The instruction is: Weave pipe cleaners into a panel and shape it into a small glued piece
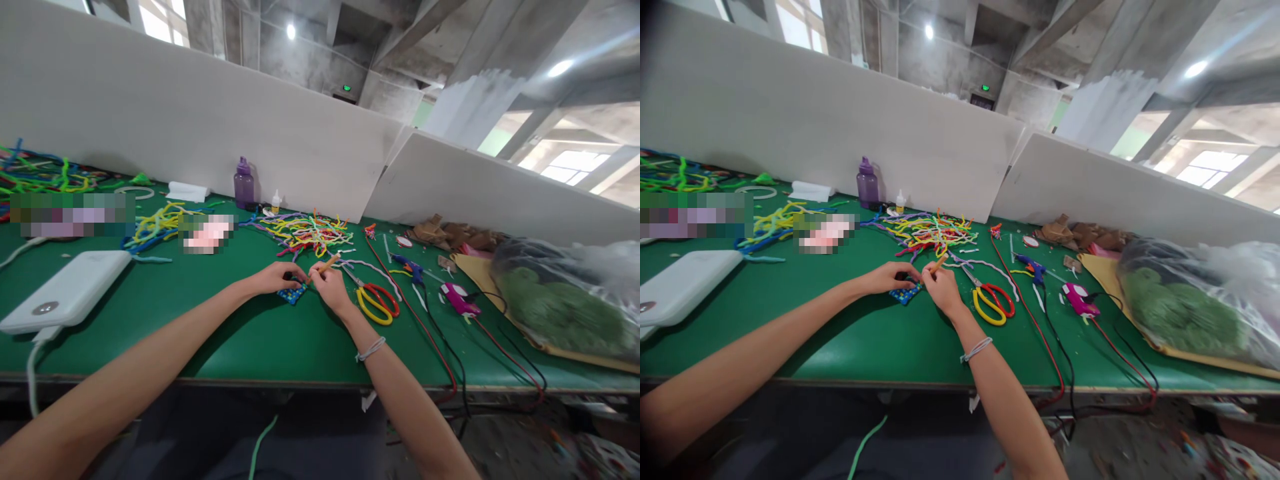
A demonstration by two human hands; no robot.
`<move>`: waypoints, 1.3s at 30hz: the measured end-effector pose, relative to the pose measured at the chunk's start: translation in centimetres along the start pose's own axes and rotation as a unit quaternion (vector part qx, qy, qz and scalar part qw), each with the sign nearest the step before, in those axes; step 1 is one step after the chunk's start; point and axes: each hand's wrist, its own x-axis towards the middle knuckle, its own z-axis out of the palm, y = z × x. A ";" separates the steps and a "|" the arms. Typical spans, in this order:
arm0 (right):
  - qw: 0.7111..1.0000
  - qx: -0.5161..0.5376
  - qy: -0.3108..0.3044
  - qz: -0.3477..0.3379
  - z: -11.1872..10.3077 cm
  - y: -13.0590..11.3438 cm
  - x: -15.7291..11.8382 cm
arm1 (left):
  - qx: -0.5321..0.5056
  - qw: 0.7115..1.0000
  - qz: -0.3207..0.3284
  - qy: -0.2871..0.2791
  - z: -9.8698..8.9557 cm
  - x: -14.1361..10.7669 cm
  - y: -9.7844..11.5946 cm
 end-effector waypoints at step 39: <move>0.999 -0.001 -0.049 -0.024 0.0 -0.8 -0.5 | 0.011 1.000 -0.009 -0.003 -0.1 0.0 0.0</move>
